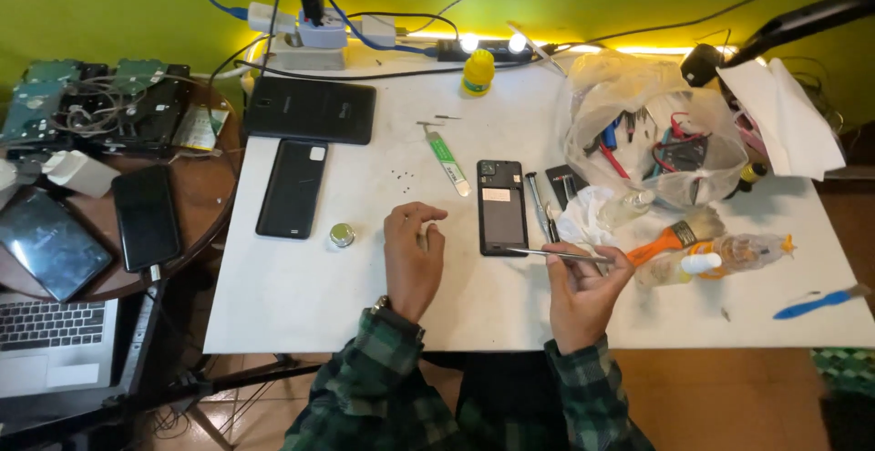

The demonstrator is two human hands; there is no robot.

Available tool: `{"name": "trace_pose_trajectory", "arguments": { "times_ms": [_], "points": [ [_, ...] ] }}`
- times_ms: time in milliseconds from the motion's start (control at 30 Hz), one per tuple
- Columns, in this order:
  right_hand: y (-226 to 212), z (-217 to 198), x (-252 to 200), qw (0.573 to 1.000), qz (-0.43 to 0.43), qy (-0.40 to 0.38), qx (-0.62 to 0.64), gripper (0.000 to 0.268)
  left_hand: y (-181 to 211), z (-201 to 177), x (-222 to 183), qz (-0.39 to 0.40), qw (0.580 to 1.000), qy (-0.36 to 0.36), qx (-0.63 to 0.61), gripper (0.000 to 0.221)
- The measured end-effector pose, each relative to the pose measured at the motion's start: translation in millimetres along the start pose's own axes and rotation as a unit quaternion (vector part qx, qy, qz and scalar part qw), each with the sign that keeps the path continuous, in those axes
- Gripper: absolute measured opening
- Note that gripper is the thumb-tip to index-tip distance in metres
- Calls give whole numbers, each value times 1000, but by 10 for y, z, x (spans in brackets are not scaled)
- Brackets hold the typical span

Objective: A person is repairing a smartphone at a workbench, using a small tool to manipulate internal components.

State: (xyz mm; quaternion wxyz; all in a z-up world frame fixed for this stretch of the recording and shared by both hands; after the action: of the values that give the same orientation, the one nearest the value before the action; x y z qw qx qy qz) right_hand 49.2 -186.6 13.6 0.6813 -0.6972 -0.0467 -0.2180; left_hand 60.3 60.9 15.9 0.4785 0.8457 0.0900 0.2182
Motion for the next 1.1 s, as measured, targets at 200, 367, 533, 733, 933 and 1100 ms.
{"name": "trace_pose_trajectory", "arguments": {
  "times_ms": [200, 367, 533, 733, 933, 1100],
  "points": [
    [-71, 667, 162, 990, -33, -125, 47, 71, -343, -159, 269, -2, 998, -63, -12, 27],
    [46, 1095, 389, 968, -106, -225, 36, 76, -419, -203, 271, 21, 998, -34, -43, 24],
    [112, 1183, 388, 959, -113, -260, 13, 77, -422, -255, 285, -18, 995, -30, -98, 27],
    [167, 1183, 373, 956, -109, -272, 22, 77, -353, -275, 302, -21, 993, -51, -100, 28],
    [177, 1190, 371, 956, -113, -272, 17, 76, -382, -252, 290, -13, 994, -45, -101, 27],
    [167, 1195, 371, 955, -119, -270, 12, 76, -369, -269, 292, -14, 993, -47, -105, 27]
  ]
}}
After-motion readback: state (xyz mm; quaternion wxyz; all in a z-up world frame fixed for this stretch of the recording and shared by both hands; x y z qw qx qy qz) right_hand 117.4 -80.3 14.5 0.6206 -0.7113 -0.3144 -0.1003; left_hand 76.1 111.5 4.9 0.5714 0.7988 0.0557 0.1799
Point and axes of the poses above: each hand's wrist, its own x-axis towards the middle knuckle, its own z-axis out of the palm, y = z × x, the point moved 5 cm from there along x, towards the middle knuckle, and after that the axes turned 6 degrees about x, right-handed, at the moved point
